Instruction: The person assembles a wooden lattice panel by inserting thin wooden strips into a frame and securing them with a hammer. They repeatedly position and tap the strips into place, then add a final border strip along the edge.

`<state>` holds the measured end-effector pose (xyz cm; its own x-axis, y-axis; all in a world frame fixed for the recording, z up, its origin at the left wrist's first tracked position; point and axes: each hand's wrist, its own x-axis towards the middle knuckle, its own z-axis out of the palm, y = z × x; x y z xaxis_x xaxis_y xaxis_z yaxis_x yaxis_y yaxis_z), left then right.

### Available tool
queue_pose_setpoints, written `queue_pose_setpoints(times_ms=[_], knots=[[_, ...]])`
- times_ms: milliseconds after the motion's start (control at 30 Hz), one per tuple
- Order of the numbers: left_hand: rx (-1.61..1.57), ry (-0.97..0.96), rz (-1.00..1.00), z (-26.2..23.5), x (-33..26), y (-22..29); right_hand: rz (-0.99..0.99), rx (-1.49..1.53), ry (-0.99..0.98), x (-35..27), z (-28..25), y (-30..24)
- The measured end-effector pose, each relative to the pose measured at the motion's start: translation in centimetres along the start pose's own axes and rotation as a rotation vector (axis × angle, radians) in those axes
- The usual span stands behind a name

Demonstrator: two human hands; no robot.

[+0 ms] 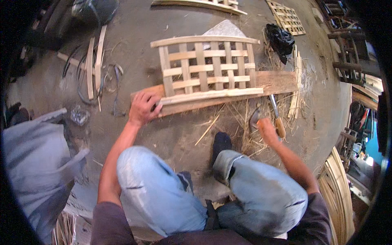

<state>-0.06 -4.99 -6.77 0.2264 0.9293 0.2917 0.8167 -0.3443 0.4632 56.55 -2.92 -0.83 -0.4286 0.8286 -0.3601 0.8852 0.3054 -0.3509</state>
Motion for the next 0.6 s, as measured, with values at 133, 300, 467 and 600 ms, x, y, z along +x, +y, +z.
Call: queue_pose_setpoints(times_ms=[133,300,467,600], knots=[[0.069,0.007,0.015,0.1,-0.6,-0.1,0.153,0.105,0.055,-1.0,5.3,0.3],[0.125,-0.063,-0.029,-0.9,-0.7,0.3,-0.076,0.052,0.625,9.8,-5.4,1.1],[0.112,-0.138,-0.119,-3.1,-0.2,2.2,-0.156,-0.15,0.733,25.6,-18.4,9.9],[0.172,-0.117,-0.282,-9.0,-2.9,3.8,0.079,-0.219,0.382,35.7,-17.3,16.6]])
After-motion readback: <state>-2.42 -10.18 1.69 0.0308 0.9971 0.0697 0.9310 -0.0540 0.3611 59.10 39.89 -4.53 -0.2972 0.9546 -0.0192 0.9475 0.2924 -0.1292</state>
